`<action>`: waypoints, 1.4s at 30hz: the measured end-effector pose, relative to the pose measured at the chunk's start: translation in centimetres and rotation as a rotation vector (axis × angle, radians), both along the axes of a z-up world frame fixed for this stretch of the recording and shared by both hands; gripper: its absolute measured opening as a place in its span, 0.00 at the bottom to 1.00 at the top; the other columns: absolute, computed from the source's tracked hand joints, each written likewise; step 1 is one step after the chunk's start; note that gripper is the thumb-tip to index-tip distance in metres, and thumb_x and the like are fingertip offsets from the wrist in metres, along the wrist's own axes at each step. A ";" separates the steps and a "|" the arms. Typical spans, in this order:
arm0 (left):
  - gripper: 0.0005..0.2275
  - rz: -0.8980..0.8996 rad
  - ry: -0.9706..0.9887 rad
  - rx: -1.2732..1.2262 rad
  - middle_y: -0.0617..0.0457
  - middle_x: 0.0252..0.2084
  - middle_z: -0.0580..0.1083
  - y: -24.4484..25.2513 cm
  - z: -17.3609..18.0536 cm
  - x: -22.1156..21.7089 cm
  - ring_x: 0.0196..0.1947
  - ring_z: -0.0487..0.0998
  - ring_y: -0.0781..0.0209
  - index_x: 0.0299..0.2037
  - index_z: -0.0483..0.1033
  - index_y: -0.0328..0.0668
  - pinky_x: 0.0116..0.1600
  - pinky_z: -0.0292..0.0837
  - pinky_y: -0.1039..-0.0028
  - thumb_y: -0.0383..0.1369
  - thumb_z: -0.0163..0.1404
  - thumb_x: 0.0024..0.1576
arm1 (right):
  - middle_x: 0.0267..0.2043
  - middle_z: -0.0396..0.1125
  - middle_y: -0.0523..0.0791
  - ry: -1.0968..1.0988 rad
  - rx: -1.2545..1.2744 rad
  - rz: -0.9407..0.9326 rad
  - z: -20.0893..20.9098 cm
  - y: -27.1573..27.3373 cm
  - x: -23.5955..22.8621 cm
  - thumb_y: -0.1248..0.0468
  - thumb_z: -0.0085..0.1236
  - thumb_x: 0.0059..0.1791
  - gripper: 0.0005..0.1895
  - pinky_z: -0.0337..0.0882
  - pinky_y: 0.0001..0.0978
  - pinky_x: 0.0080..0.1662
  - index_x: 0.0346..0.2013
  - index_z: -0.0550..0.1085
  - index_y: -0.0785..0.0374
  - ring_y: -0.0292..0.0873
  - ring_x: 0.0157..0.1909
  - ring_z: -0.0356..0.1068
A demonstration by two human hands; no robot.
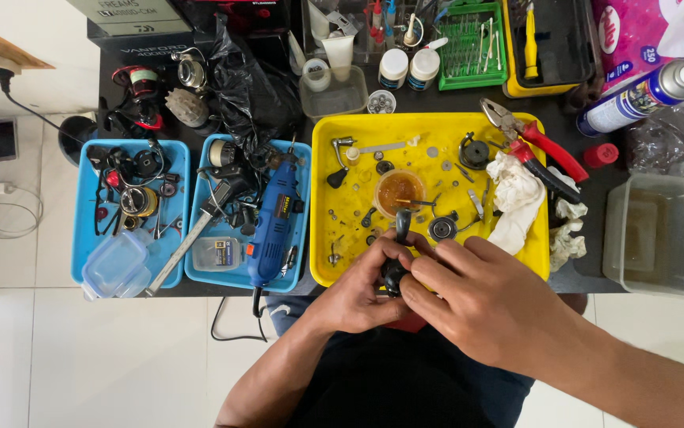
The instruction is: The person sits on the floor at a table and uses tweezers and a small brush to clean and manipulate a small mechanical component. They dip the brush into a container of amber liquid and apply it to the part, then use tweezers to adjust small pieces within the mechanism.
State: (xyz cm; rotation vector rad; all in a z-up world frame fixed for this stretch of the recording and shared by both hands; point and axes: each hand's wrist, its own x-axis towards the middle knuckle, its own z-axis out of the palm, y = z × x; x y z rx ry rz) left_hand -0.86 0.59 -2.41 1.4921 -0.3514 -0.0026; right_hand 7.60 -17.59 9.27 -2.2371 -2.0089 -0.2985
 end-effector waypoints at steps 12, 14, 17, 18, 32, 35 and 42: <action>0.15 -0.016 -0.005 -0.009 0.43 0.59 0.63 0.2 0.3 0.1 0.58 0.67 0.56 0.52 0.60 0.47 0.62 0.63 0.67 0.30 0.51 0.58 | 0.41 0.71 0.49 -0.095 -0.029 0.036 0.7 0.7 -0.5 0.65 0.46 0.56 0.10 0.65 0.37 0.35 0.34 0.74 0.63 0.46 0.36 0.65; 0.15 -0.013 -0.005 0.000 0.43 0.60 0.63 0.2 0.4 0.1 0.58 0.68 0.56 0.52 0.60 0.47 0.61 0.63 0.67 0.30 0.51 0.58 | 0.37 0.68 0.48 -0.078 -0.023 0.038 0.4 0.6 -0.5 0.66 0.45 0.56 0.10 0.65 0.37 0.35 0.34 0.74 0.63 0.46 0.35 0.64; 0.14 -0.010 -0.030 -0.019 0.41 0.62 0.63 0.2 0.4 0.2 0.61 0.67 0.54 0.51 0.60 0.47 0.64 0.63 0.65 0.28 0.50 0.58 | 0.34 0.65 0.45 -0.032 -0.013 0.028 0.1 0.3 -0.4 0.66 0.45 0.56 0.08 0.66 0.37 0.37 0.36 0.73 0.62 0.46 0.36 0.63; 0.15 -0.010 -0.054 -0.050 0.40 0.63 0.62 0.2 0.4 0.2 0.64 0.67 0.51 0.50 0.60 0.47 0.67 0.62 0.62 0.27 0.50 0.57 | 0.35 0.64 0.43 -0.002 -0.011 0.015 0.1 0.2 -0.3 0.65 0.46 0.56 0.08 0.67 0.36 0.39 0.38 0.73 0.61 0.46 0.37 0.62; 0.12 0.017 -0.123 -0.078 0.40 0.58 0.65 2.1 -0.3 1.0 0.59 0.67 0.51 0.50 0.59 0.50 0.65 0.60 0.60 0.32 0.52 0.63 | 0.44 0.70 0.50 0.404 0.300 -0.429 -7.1 -4.1 1.9 0.64 0.67 0.48 0.16 0.73 0.43 0.48 0.47 0.77 0.67 0.50 0.44 0.71; 0.13 0.035 -0.091 -0.090 0.40 0.58 0.65 2.8 -1.1 1.2 0.61 0.66 0.50 0.49 0.60 0.49 0.67 0.57 0.58 0.30 0.53 0.62 | 0.44 0.71 0.51 0.416 0.316 -0.540 -9.7 -4.6 2.3 0.67 0.66 0.49 0.13 0.72 0.42 0.52 0.48 0.78 0.68 0.51 0.47 0.71; 0.18 0.149 -0.101 -0.264 0.42 0.49 0.66 4.6 -3.8 1.6 0.61 0.67 0.42 0.47 0.64 0.38 0.60 0.66 0.60 0.36 0.60 0.56 | 0.38 0.69 0.46 0.403 0.377 -0.702 -16.2 -5.4 2.5 0.67 0.69 0.47 0.12 0.73 0.44 0.44 0.44 0.79 0.60 0.52 0.40 0.72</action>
